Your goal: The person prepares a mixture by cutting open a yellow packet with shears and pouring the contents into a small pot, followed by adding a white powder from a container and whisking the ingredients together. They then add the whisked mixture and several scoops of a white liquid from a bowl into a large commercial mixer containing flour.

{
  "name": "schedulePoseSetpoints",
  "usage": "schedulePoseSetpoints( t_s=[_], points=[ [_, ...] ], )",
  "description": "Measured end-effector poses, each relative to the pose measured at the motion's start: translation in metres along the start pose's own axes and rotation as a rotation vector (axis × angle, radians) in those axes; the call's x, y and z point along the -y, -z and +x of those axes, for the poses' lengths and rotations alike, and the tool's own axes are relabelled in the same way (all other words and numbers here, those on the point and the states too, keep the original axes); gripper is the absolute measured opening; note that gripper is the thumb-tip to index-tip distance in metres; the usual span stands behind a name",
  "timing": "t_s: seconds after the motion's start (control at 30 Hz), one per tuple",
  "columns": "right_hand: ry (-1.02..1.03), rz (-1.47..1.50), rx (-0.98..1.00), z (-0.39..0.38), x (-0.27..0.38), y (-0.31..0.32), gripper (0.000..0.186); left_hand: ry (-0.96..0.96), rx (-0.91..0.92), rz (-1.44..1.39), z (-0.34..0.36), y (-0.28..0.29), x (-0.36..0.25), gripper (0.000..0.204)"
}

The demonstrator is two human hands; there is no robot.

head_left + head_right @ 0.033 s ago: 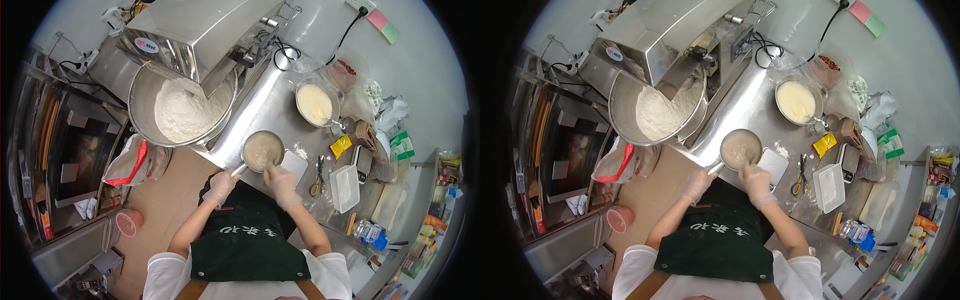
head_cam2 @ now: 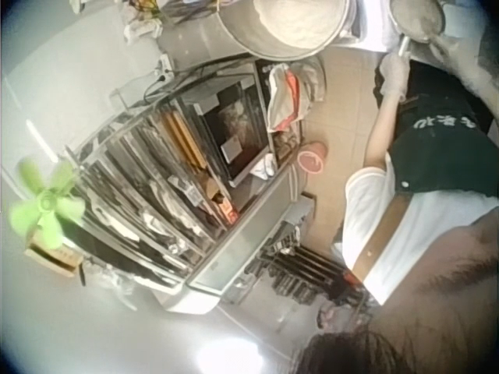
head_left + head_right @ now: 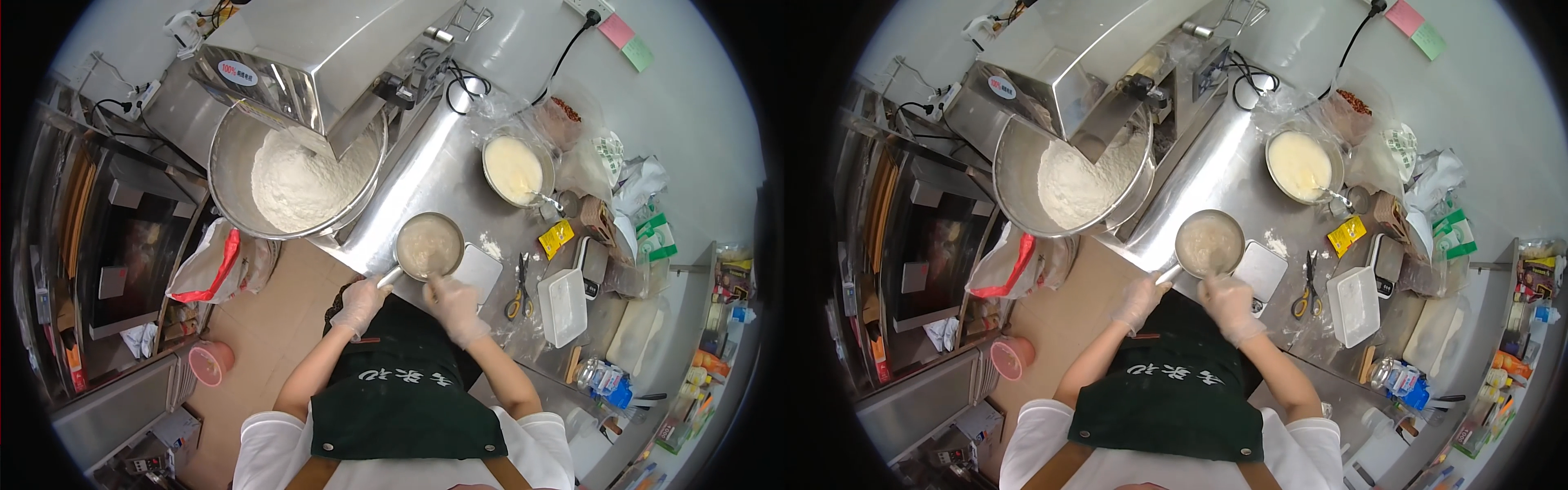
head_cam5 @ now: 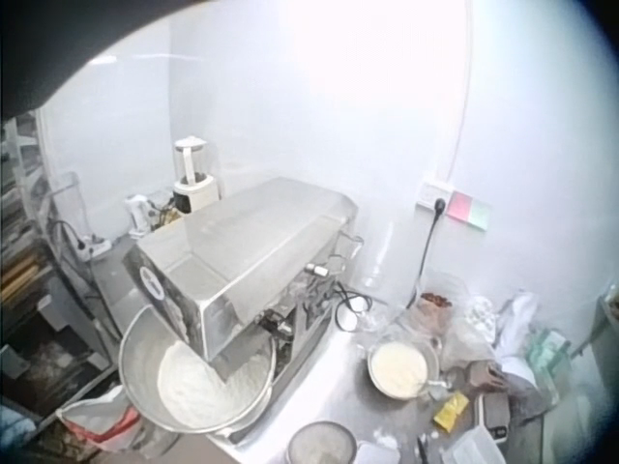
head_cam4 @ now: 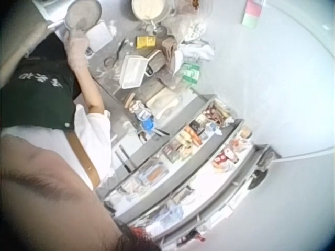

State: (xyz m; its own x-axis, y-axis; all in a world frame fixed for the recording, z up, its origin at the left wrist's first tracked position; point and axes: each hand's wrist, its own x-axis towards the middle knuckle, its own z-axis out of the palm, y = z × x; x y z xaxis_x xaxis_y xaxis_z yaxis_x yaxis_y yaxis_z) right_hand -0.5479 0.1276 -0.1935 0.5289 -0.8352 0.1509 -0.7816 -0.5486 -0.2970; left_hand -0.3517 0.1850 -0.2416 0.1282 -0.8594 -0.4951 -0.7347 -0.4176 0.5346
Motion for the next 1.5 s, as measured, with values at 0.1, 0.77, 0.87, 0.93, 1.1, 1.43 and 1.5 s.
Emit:
schedulePoseSetpoints(
  t_s=[0.1, 0.77, 0.87, 0.93, 1.1, 1.43, 1.5],
  points=[
    [0.013, 0.316, -0.102, 0.01, 0.001, -0.001, 0.009, 0.027, 0.028, -0.033, -0.005, 0.009, -0.007, 0.034],
    [-0.136, 0.056, -0.249, 0.024, -0.032, 0.004, 0.012, 0.052, 0.022, -0.05, -0.004, 0.005, -0.007, 0.034],
    [-0.121, 0.124, -0.31, 0.027, -0.034, 0.011, 0.01, 0.068, 0.04, -0.073, -0.003, 0.003, -0.004, 0.034],
    [-0.133, 0.071, -0.188, 0.021, -0.031, 0.016, 0.012, 0.061, 0.036, -0.05, -0.001, 0.003, -0.005, 0.034],
    [-0.062, 0.102, -0.192, 0.029, -0.033, 0.025, 0.013, 0.059, 0.018, -0.069, 0.0, 0.002, -0.003, 0.034],
    [-0.7, 0.767, -0.081, 0.027, -0.036, 0.033, 0.017, 0.036, 0.013, -0.032, -0.002, 0.001, -0.001, 0.034],
    [-0.82, 0.921, -0.148, 0.027, -0.042, 0.024, 0.018, 0.044, 0.023, -0.049, -0.003, 0.0, -0.002, 0.033]
  ],
)
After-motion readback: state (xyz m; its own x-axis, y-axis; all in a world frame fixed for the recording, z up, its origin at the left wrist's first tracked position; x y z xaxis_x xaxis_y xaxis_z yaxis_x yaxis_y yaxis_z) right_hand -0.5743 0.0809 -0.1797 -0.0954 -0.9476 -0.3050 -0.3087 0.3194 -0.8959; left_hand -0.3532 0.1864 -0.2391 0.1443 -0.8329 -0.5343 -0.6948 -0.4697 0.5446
